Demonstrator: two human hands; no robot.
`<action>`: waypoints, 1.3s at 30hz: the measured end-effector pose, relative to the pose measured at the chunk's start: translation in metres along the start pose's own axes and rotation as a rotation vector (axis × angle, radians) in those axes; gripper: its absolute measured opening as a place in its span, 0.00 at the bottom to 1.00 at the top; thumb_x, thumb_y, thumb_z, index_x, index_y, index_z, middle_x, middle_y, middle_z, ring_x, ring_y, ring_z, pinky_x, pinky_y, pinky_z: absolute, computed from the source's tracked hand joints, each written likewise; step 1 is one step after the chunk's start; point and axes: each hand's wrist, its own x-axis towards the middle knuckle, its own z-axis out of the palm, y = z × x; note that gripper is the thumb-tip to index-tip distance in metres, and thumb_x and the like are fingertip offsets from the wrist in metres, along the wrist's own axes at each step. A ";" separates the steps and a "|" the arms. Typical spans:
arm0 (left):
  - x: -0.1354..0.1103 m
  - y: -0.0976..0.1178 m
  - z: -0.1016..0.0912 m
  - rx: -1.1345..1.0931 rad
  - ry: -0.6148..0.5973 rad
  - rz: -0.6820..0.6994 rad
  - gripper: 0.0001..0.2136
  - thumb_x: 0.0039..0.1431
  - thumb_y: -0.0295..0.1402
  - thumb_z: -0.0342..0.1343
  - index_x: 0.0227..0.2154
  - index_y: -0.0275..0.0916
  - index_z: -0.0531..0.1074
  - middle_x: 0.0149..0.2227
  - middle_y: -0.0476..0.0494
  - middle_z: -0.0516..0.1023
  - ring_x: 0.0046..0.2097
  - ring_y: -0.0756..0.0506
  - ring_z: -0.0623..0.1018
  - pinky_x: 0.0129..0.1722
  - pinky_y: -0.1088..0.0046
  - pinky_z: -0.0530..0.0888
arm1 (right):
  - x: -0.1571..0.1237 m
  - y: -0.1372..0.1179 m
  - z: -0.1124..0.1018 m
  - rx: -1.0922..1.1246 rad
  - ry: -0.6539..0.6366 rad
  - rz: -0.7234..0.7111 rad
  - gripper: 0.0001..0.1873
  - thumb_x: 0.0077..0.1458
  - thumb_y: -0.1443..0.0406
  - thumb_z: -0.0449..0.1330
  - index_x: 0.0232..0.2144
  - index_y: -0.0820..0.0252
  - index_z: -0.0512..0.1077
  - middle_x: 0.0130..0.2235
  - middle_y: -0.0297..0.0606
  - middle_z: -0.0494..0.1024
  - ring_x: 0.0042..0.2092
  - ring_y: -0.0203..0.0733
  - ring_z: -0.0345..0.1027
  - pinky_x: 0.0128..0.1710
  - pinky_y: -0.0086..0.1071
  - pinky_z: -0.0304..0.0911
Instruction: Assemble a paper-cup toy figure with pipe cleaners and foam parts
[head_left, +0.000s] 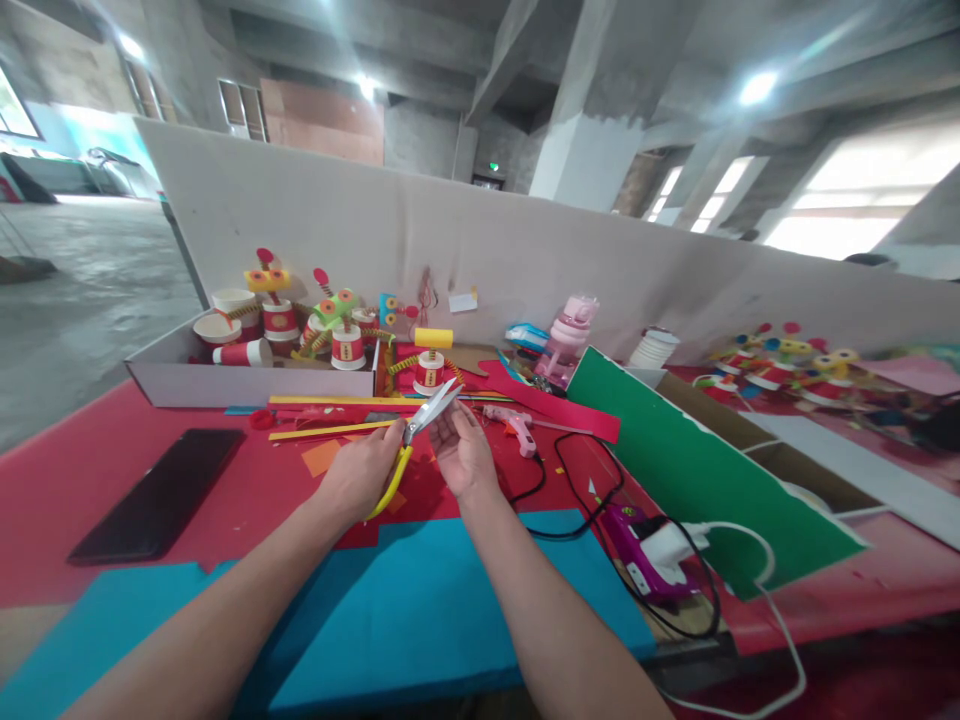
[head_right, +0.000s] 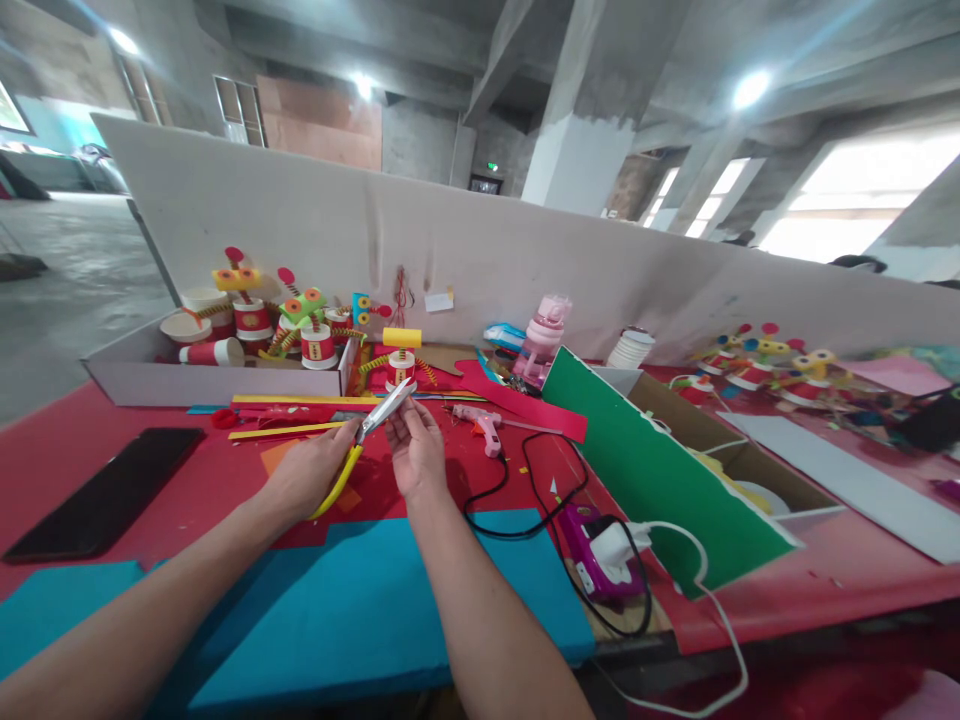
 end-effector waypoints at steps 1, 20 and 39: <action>0.000 0.000 0.000 -0.003 -0.001 -0.001 0.17 0.64 0.30 0.41 0.55 0.37 0.55 0.46 0.32 0.76 0.41 0.37 0.80 0.33 0.66 0.72 | 0.000 0.000 0.000 0.002 0.001 0.000 0.06 0.49 0.74 0.63 0.29 0.58 0.75 0.28 0.29 0.81 0.29 0.30 0.74 0.31 0.23 0.69; -0.001 0.000 -0.003 -0.044 -0.003 0.016 0.18 0.63 0.30 0.41 0.55 0.35 0.56 0.43 0.31 0.76 0.40 0.34 0.80 0.34 0.63 0.73 | 0.002 -0.001 -0.001 -0.003 -0.010 -0.002 0.06 0.48 0.72 0.65 0.30 0.58 0.74 0.28 0.29 0.81 0.29 0.30 0.75 0.29 0.22 0.70; -0.002 -0.003 -0.008 -0.032 -0.018 -0.004 0.17 0.65 0.32 0.38 0.54 0.37 0.58 0.40 0.33 0.77 0.39 0.36 0.79 0.34 0.65 0.71 | 0.004 -0.007 0.000 -0.101 -0.020 -0.037 0.06 0.48 0.71 0.66 0.28 0.58 0.72 0.25 0.27 0.79 0.26 0.29 0.72 0.26 0.20 0.67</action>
